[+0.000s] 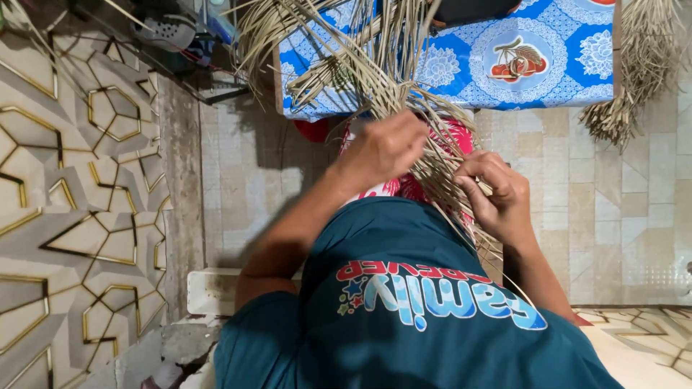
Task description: The person sits on the floor and weaves dried plant fibers by hand, repeatedly pulling strands through a bundle to form a woven structure. The hands manipulate the fibers directly without tools, adjusting and tightening the weave throughout the clip.
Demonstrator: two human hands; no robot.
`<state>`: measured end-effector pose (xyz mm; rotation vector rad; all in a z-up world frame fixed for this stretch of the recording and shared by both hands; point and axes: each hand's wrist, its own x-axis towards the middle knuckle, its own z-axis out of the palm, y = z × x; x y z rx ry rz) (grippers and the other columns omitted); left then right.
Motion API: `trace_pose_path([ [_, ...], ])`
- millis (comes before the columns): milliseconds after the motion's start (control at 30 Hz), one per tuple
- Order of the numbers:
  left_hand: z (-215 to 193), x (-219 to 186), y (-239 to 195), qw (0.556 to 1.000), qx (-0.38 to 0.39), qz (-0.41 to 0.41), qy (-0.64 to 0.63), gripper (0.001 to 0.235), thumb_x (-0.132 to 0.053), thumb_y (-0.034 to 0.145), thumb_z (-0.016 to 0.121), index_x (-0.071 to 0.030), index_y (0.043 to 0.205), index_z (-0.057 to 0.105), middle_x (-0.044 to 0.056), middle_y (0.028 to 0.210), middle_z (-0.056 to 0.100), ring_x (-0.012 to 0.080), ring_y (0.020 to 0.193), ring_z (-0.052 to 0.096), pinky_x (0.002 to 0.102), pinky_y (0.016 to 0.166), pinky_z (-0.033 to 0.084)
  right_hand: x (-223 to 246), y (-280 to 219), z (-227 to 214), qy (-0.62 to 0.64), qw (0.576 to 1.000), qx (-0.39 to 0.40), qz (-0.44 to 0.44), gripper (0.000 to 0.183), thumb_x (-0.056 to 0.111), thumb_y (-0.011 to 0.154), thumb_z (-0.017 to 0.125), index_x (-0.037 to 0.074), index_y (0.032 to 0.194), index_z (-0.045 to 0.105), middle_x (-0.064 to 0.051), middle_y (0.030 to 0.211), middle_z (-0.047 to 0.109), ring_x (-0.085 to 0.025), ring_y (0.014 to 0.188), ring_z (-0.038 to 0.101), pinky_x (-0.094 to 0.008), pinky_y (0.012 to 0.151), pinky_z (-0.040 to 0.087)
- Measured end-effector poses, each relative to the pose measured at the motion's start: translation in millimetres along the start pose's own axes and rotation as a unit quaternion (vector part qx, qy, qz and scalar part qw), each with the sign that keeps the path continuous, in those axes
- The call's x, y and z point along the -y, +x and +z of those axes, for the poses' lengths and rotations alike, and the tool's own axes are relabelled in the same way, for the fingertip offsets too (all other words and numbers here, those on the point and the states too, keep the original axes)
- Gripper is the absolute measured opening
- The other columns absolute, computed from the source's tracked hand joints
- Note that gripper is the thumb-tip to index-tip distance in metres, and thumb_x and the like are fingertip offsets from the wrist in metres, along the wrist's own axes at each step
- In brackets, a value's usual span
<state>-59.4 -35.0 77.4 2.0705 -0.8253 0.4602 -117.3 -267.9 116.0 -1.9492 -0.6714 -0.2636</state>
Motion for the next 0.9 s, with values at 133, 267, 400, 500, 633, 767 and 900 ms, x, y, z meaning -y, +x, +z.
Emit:
trace_pose_path([
  [133, -36, 30, 8, 0.998, 0.015, -0.066, 0.004, 0.012, -0.003, 0.097, 0.059, -0.009, 0.101, 0.069, 0.007, 0.083, 0.061, 0.0206, 0.071, 0.064, 0.028, 0.065, 0.055, 6, -2, -3, 0.087, 0.996, 0.002, 0.035, 0.01, -0.002, 0.093, 0.074, -0.002, 0.085, 0.069, -0.015, 0.078, 0.066, -0.039, 0.081, 0.067, -0.053, 0.089, 0.054],
  [267, -90, 50, 21, 0.988, 0.055, -0.138, 0.038, 0.011, -0.002, 0.1, 0.054, -0.005, 0.096, 0.063, 0.008, 0.093, 0.063, 0.0177, 0.083, 0.063, 0.026, 0.071, 0.061, 11, -15, -16, 0.16, 0.982, 0.03, 0.09, 0.013, 0.005, 0.102, 0.063, 0.003, 0.089, 0.066, -0.006, 0.081, 0.062, -0.016, 0.079, 0.059, -0.044, 0.105, 0.058],
  [400, -117, 99, 12, 0.981, 0.027, -0.16, 0.105, 0.011, -0.004, 0.099, 0.058, -0.009, 0.096, 0.067, 0.004, 0.092, 0.064, 0.0129, 0.075, 0.059, 0.024, 0.065, 0.055, -5, -36, -21, 0.252, 0.951, 0.01, 0.178, 0.009, 0.006, 0.098, 0.065, 0.004, 0.089, 0.065, -0.005, 0.079, 0.062, -0.024, 0.093, 0.063, -0.042, 0.107, 0.055],
  [500, -145, 127, 7, 0.976, 0.012, -0.163, 0.144, 0.015, 0.002, 0.097, 0.056, -0.007, 0.094, 0.068, 0.006, 0.09, 0.065, 0.0148, 0.076, 0.06, 0.022, 0.064, 0.055, -11, -50, -26, 0.316, 0.923, -0.007, 0.219, 0.009, 0.006, 0.097, 0.065, 0.006, 0.088, 0.064, -0.004, 0.075, 0.059, -0.019, 0.083, 0.06, -0.044, 0.109, 0.053],
  [633, -190, 167, -11, 0.965, -0.009, -0.181, 0.189, 0.017, 0.001, 0.098, 0.053, -0.005, 0.093, 0.069, 0.009, 0.093, 0.063, 0.0204, 0.085, 0.059, 0.029, 0.074, 0.055, -13, -66, -35, 0.395, 0.882, -0.003, 0.257, 0.012, 0.005, 0.097, 0.061, 0.003, 0.085, 0.061, -0.006, 0.074, 0.049, -0.015, 0.066, 0.048, -0.047, 0.105, 0.055],
  [767, -240, 197, -35, 0.956, -0.038, -0.188, 0.221, 0.016, -0.002, 0.104, 0.055, -0.005, 0.095, 0.068, 0.015, 0.099, 0.067, 0.0257, 0.09, 0.064, 0.038, 0.08, 0.056, -17, -86, -40, 0.431, 0.859, 0.0, 0.276, 0.012, 0.008, 0.097, 0.064, 0.003, 0.086, 0.066, -0.008, 0.073, 0.059, -0.034, 0.096, 0.068, -0.048, 0.097, 0.053],
  [900, -282, 222, -51, 0.931, -0.145, -0.084, 0.324, 0.018, 0.008, 0.098, 0.057, -0.004, 0.092, 0.069, 0.012, 0.089, 0.067, 0.0244, 0.081, 0.061, 0.038, 0.07, 0.047, -24, -89, -41, 0.476, 0.828, 0.008, 0.295, 0.009, 0.008, 0.096, 0.065, 0.004, 0.088, 0.067, -0.007, 0.068, 0.058, -0.039, 0.105, 0.069, -0.052, 0.088, 0.051],
])
